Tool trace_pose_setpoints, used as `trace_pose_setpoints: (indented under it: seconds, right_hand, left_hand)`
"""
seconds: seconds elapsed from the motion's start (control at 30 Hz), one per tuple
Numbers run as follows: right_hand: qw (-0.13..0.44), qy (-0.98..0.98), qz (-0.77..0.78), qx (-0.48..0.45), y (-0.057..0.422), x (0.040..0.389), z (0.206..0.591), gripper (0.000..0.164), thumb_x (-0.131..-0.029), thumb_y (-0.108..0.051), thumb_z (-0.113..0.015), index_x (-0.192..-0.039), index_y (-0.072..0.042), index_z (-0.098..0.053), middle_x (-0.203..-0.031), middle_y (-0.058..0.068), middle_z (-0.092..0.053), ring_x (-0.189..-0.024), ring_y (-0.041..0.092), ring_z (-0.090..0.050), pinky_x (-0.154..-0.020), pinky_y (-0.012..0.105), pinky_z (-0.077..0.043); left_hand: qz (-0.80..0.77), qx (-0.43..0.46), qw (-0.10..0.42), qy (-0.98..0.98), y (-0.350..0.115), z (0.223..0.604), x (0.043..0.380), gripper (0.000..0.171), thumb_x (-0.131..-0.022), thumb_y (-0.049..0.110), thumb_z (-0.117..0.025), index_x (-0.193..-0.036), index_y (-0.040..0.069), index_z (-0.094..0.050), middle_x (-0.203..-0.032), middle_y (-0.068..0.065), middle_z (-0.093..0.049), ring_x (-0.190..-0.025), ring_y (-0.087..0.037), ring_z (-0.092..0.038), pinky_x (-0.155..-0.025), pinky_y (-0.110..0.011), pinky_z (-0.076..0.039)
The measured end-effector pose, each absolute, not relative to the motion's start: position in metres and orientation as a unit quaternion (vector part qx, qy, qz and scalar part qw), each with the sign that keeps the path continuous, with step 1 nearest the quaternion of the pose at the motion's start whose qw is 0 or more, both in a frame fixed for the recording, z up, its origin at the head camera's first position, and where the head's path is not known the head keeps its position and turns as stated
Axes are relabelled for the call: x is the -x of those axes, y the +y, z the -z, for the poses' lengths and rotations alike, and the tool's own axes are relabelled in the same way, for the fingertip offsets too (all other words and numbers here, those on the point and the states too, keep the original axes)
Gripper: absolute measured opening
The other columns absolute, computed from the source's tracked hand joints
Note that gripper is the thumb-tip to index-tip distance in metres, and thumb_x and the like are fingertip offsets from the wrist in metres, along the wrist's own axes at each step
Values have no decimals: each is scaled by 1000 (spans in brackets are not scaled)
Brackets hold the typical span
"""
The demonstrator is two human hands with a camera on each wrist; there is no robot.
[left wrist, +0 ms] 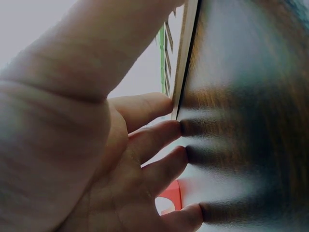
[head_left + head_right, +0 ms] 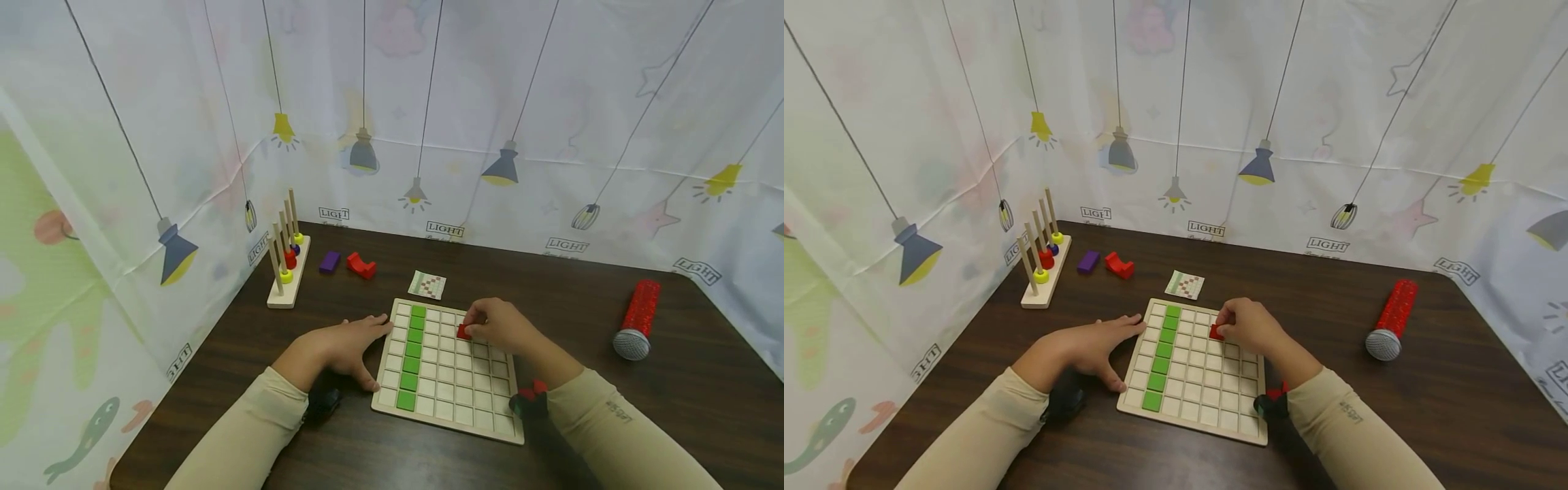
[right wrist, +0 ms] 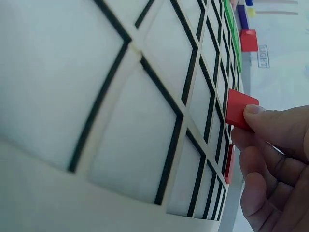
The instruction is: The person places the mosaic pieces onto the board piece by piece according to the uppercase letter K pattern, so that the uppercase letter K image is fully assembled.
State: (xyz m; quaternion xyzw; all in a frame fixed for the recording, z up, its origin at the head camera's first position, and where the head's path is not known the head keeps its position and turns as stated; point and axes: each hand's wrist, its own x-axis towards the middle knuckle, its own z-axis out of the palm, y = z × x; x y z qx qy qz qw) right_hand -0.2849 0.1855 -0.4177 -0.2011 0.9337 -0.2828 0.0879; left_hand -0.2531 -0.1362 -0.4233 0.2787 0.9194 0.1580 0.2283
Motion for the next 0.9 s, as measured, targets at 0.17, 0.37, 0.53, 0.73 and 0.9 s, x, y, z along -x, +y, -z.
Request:
trace_pose_setpoints:
  seconds: [0.17,0.37,0.53,0.73,0.9]
  right_hand:
    - [83,939,273,192,182,284,417,4,-95,-9,-72,-97,-8,-69,-91,0,-66,-79,18,-58,-69,38,-49]
    - [83,951,227,193,180,283,423,10,-94,-15,-75,-103,-11,-76,-91,-2,-65,-80,17,-55,-70,37,-48]
    - [67,956,208,194,180,280,423,14,-94,-15,-76,-106,-11,-79,-95,-2,-67,-81,16,-58,-70,38,-50]
    - [58,959,196,196,179,275,424,22,-94,-16,-74,-114,-7,-78,-95,-1,-68,-78,14,-58,-67,36,-50]
    - [50,956,211,196,186,272,424,29,-95,-18,-74,-121,-6,-75,-97,-1,-68,-80,14,-57,-67,35,-48]
  left_hand:
    - [-160,-278,227,920,-137,423,253,111,-79,46,-88,-164,17,-24,-170,-4,-13,-154,-24,-13,-120,-57,-13]
    - [-159,-279,227,920,-136,423,252,111,-79,46,-88,-164,16,-24,-170,-5,-14,-154,-24,-14,-120,-57,-13]
    - [-157,-279,226,920,-136,422,252,111,-79,46,-88,-164,16,-24,-170,-5,-14,-154,-24,-13,-120,-57,-13]
    - [-155,-279,224,921,-136,421,251,111,-79,46,-88,-164,16,-25,-169,-5,-15,-154,-24,-14,-120,-57,-14]
    - [-154,-279,222,921,-136,423,252,111,-78,46,-88,-164,17,-25,-169,-4,-15,-154,-23,-14,-120,-57,-13]
